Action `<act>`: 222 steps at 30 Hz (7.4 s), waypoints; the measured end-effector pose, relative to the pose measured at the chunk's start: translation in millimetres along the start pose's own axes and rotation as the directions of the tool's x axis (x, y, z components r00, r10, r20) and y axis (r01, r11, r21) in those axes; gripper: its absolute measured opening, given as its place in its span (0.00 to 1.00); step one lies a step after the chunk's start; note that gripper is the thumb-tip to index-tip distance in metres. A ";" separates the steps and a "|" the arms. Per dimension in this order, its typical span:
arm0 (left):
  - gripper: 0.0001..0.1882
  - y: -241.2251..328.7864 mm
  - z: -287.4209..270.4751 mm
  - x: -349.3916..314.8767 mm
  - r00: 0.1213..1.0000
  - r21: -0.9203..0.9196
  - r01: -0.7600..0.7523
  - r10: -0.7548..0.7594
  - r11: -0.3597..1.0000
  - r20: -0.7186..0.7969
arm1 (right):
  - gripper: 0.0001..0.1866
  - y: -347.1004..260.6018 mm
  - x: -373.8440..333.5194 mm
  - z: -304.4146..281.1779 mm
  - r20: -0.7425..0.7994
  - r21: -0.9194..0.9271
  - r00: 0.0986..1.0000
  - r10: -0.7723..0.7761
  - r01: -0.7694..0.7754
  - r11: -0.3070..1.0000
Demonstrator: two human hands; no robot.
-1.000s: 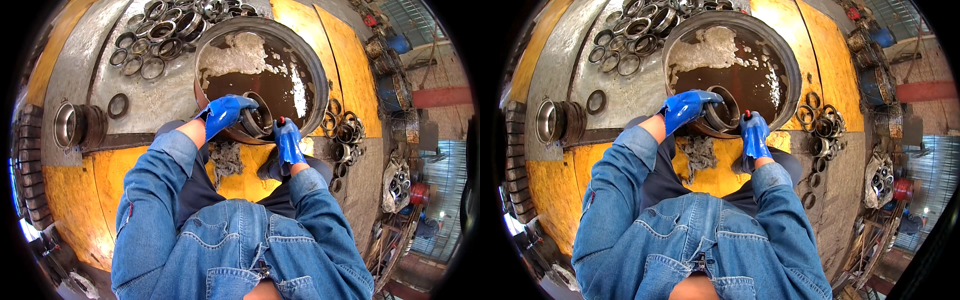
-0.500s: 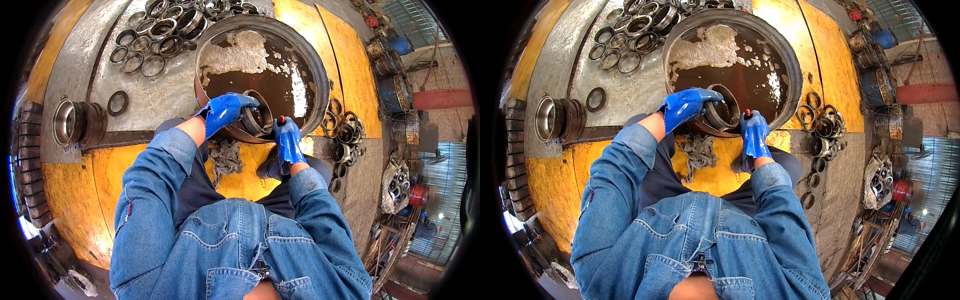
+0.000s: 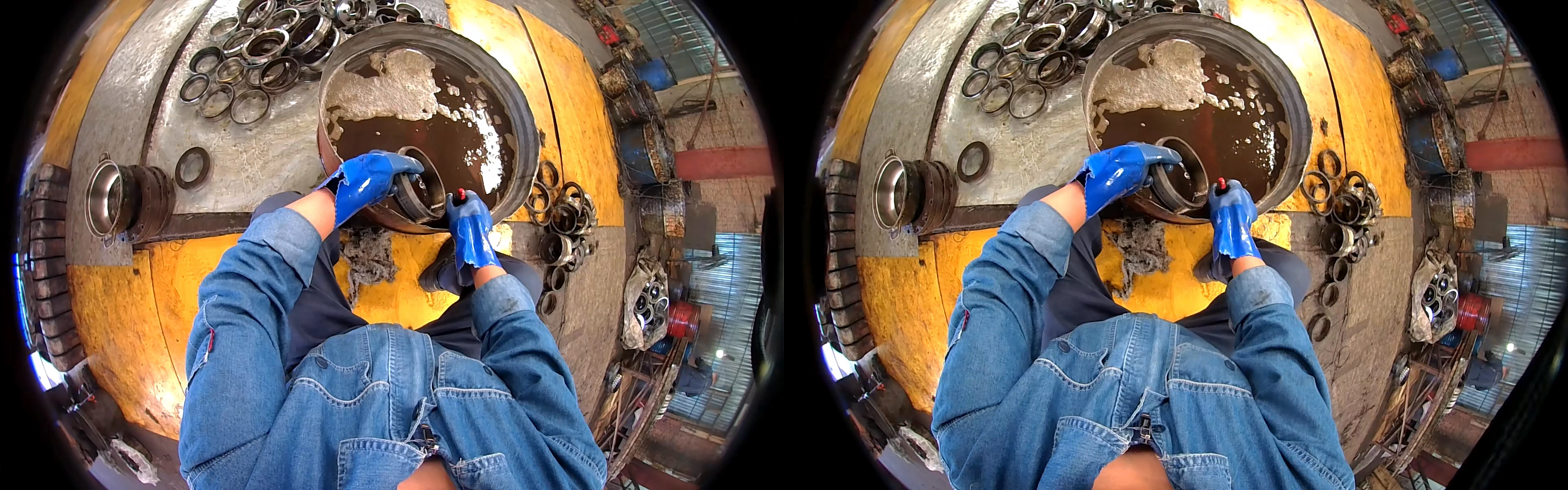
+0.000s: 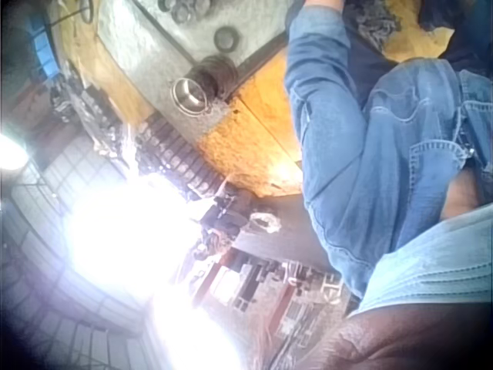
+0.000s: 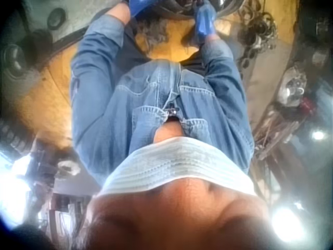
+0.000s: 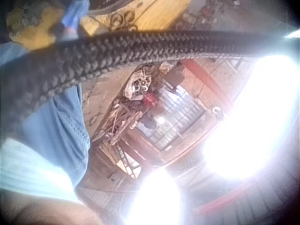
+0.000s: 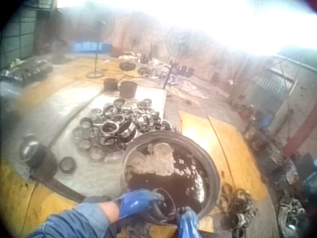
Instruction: The person sits on the floor and scrubs metal rings with a brush inside a basin of dark liquid. They repeatedly dip the rings into the liquid, scrub them thoroughly, and place them on a nearby surface.
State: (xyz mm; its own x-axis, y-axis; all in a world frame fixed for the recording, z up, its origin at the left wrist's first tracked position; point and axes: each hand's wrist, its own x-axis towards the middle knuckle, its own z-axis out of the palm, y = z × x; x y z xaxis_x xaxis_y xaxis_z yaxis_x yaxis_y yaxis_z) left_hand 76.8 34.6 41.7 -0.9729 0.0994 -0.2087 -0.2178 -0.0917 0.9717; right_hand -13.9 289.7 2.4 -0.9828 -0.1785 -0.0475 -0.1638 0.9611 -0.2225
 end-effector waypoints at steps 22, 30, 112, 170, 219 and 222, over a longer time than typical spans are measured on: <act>0.23 8.2 -0.7 -2.2 0.999 0.109 0.021 -0.025 0.994 0.037 | 0.20 2.2 1.8 1.4 -0.004 0.008 1.000 0.000 0.000 1.000; 0.23 7.7 -2.3 -3.3 0.999 0.120 -0.014 0.007 0.993 0.054 | 0.19 -0.3 1.0 -1.7 0.018 0.010 1.000 0.000 0.000 1.000; 0.53 -39.8 -2.9 210.3 0.909 0.698 0.382 -0.110 0.606 -0.402 | 0.17 42.4 85.0 -95.9 0.068 0.946 0.972 0.225 -0.135 0.295; 0.21 27.7 121.6 280.5 0.895 0.800 0.442 -0.258 0.405 -0.364 | 0.23 79.4 63.0 -157.8 0.227 0.957 0.808 0.543 -0.288 0.027; 0.25 80.1 53.6 114.6 0.937 0.456 0.305 -0.349 0.836 0.014 | 0.23 55.0 115.3 -98.0 0.385 0.887 0.899 0.208 -0.423 0.185; 0.24 66.4 55.6 108.1 0.950 0.453 0.277 -0.314 0.847 0.006 | 0.23 55.2 139.4 -37.2 0.420 0.876 0.894 0.153 -0.444 0.188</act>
State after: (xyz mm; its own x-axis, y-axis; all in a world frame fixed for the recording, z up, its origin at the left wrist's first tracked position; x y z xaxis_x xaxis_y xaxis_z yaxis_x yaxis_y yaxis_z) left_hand -38.5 94.3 89.9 -0.8551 0.1295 -0.5021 -0.4187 0.3987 0.8159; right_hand -163.1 325.8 19.8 -0.8683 -0.1014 -0.4856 0.4800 0.0754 -0.8740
